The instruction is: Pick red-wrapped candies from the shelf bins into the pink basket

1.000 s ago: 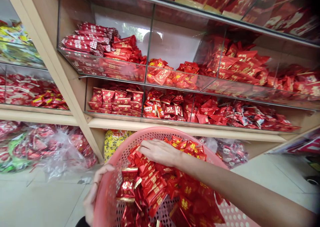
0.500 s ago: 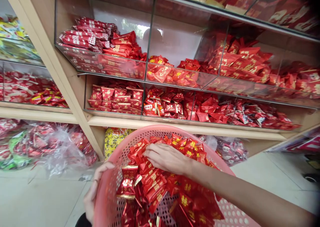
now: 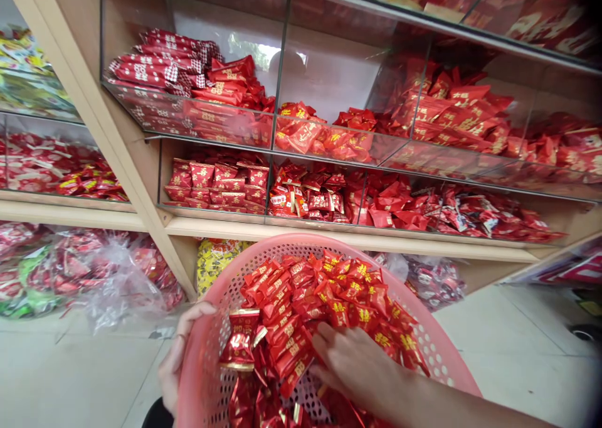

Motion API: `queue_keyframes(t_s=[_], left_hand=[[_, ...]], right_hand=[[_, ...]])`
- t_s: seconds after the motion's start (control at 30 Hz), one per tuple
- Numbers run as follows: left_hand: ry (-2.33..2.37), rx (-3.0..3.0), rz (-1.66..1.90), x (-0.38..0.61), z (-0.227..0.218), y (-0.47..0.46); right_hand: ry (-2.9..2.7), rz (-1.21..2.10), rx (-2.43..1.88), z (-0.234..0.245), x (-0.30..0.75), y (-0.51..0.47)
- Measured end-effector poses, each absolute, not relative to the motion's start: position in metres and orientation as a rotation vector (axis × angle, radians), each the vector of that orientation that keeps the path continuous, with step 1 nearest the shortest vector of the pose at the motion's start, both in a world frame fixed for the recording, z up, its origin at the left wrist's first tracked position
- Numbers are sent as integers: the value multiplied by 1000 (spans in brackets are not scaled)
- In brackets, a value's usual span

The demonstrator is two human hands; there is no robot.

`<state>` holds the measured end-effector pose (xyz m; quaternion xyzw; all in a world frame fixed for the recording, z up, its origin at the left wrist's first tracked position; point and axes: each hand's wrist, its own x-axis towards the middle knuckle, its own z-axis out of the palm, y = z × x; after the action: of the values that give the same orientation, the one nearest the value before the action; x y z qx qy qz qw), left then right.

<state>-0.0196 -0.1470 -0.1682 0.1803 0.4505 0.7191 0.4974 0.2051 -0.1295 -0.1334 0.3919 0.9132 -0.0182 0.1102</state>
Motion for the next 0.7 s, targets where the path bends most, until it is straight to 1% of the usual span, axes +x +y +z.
queue_keyframes(t_s=[0.2,0.33,0.5,0.6,0.7], left_hand=[[1119,462,1762,-19,-173,-146],[1138,468,1779,-16,-167,-147],[1111,427,1758,-16,-166,-147],[1095,431,1782,-17,-166,-147],[1085,441,1766,-16,-164,-148]], right_hand=[[2457,-468,1209,-127,206,-138],[2509,-709,1228,-131,208,-138],[2635,-1045,1402,-129,213,-133],[2644,-1193,1471,-127,213,-131],[2634,-1256,1441,-126,210,-131]])
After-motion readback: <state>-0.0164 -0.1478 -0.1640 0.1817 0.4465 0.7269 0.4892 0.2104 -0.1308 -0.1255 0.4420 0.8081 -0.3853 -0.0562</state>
